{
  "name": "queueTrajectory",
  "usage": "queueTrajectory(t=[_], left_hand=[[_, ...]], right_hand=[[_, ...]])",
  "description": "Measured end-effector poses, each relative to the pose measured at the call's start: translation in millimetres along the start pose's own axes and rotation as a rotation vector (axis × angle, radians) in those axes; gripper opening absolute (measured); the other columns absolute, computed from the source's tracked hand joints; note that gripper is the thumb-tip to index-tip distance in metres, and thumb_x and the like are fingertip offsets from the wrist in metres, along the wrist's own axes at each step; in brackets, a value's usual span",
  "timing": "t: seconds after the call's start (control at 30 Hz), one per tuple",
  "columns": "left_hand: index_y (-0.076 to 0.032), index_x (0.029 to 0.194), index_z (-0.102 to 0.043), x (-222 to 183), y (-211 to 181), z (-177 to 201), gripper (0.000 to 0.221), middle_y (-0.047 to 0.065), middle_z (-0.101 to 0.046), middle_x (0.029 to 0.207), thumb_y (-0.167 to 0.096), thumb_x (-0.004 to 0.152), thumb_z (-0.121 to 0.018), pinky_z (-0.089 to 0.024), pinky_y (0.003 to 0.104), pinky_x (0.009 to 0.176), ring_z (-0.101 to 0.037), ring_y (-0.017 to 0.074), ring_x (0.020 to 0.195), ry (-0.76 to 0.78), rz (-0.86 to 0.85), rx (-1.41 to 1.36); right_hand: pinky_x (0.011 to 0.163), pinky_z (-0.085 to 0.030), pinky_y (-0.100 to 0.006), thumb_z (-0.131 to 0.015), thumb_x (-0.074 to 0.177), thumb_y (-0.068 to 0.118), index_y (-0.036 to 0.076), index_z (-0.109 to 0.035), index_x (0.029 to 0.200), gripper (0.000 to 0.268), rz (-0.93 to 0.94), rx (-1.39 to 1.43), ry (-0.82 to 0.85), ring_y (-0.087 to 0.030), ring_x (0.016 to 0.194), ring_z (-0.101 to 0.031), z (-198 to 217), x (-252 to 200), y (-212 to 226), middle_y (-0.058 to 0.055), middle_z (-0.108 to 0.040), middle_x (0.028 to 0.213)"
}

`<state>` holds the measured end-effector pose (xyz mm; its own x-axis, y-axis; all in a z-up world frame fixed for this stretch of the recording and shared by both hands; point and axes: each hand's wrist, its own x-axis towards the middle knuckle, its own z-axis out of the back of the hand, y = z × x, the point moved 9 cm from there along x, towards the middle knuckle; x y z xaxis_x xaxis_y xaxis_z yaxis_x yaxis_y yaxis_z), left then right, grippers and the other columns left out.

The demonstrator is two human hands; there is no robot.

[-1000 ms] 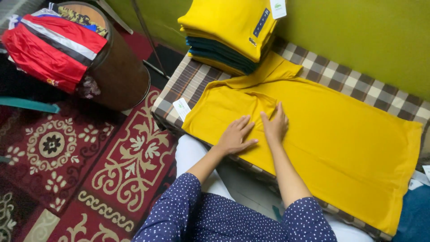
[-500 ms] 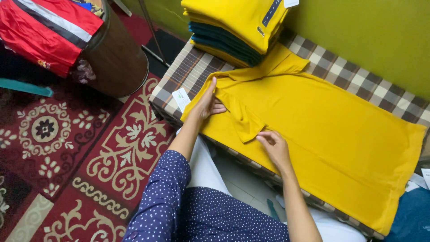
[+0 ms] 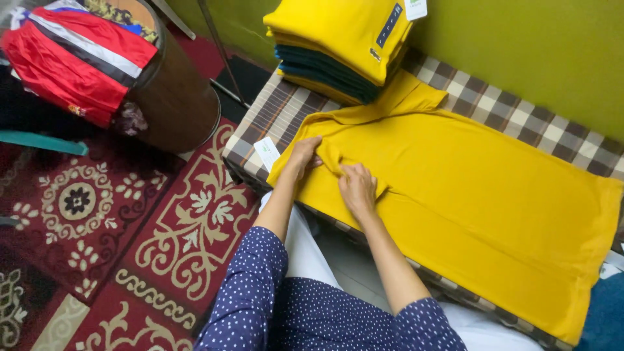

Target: Folding a yellow polo shirt on a low table covered with a checkered cloth.

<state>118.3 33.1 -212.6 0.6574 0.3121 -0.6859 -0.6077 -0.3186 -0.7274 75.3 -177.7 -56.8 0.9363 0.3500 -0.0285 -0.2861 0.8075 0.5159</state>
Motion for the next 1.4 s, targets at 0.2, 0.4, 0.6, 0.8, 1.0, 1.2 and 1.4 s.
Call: queueTrajectory(t=[0.2, 0.4, 0.6, 0.8, 1.0, 1.2, 1.4], left_hand=[[-0.022, 0.130, -0.071, -34, -27, 3, 0.060, 0.012, -0.063, 0.139, -0.059, 0.083, -0.078, -0.052, 0.049, 0.102, -0.060, 0.0305, 0.129, 0.026, -0.121, 0.137], [-0.009, 0.074, -0.064, -53, -54, -1, 0.030, 0.008, -0.070, 0.066, -0.032, 0.076, -0.083, -0.051, 0.023, 0.051, -0.066, 0.0166, 0.052, 0.209, -0.107, 0.111], [-0.016, 0.129, -0.071, -77, -84, -3, 0.045, 0.013, -0.072, 0.119, -0.031, 0.088, -0.080, -0.062, 0.034, 0.083, -0.072, 0.0185, 0.103, 0.184, -0.343, 0.184], [-0.005, 0.136, -0.058, -90, -67, 22, 0.061, 0.006, -0.061, 0.097, -0.022, 0.082, -0.080, -0.059, 0.033, 0.075, -0.067, 0.0158, 0.083, 0.154, -0.410, 0.300], [-0.020, 0.125, -0.049, -142, -98, 25, 0.045, 0.022, -0.073, 0.114, -0.039, 0.092, -0.073, -0.057, 0.049, 0.090, -0.073, 0.0373, 0.105, -0.161, -0.583, 0.983], [-0.004, 0.141, -0.058, -221, -73, -86, 0.043, 0.024, -0.057, 0.144, -0.028, 0.106, -0.055, -0.039, 0.054, 0.115, -0.047, 0.0402, 0.140, -0.059, -1.302, 1.008], [-0.018, 0.161, -0.033, -215, -72, -93, 0.060, 0.012, -0.028, 0.168, -0.044, 0.107, -0.036, -0.017, 0.054, 0.125, -0.025, 0.0319, 0.155, -0.080, -0.970, 1.392]], right_hand=[[0.097, -0.050, -0.040, -0.072, 0.092, 0.021, 0.024, -0.075, 0.114, 0.022, 0.091, 0.337, -0.139, -0.028, 0.115, -0.064, 49, -71, -6, -0.003, -0.066, 0.113], [0.077, -0.059, -0.027, -0.072, 0.097, 0.029, 0.004, -0.044, 0.144, 0.061, -0.596, 0.729, -0.284, -0.020, 0.093, -0.073, 69, -95, -75, -0.016, -0.074, 0.109], [0.077, -0.055, -0.017, -0.066, 0.097, 0.013, 0.007, -0.045, 0.144, 0.052, -0.625, 0.965, -0.410, -0.011, 0.089, -0.066, 50, -72, -97, -0.011, -0.067, 0.107], [0.102, -0.053, -0.047, -0.072, 0.096, 0.023, 0.014, -0.050, 0.150, 0.059, -0.448, 0.717, -0.194, -0.040, 0.121, -0.065, 75, -81, -29, -0.030, -0.062, 0.128], [0.055, -0.052, -0.023, -0.072, 0.093, 0.016, 0.030, -0.076, 0.124, 0.034, -0.495, 0.677, -0.166, -0.014, 0.057, -0.069, 35, -71, -70, 0.002, -0.056, 0.060], [0.108, -0.043, -0.052, -0.056, 0.107, 0.013, 0.012, -0.060, 0.147, 0.040, 0.003, 0.016, -0.478, -0.042, 0.133, -0.051, 80, -74, -8, -0.023, -0.051, 0.143], [0.125, -0.010, -0.057, -0.032, 0.112, 0.040, 0.020, -0.033, 0.163, 0.054, 0.007, -0.228, -0.087, -0.036, 0.156, -0.020, 26, -63, -48, -0.015, -0.026, 0.169]])
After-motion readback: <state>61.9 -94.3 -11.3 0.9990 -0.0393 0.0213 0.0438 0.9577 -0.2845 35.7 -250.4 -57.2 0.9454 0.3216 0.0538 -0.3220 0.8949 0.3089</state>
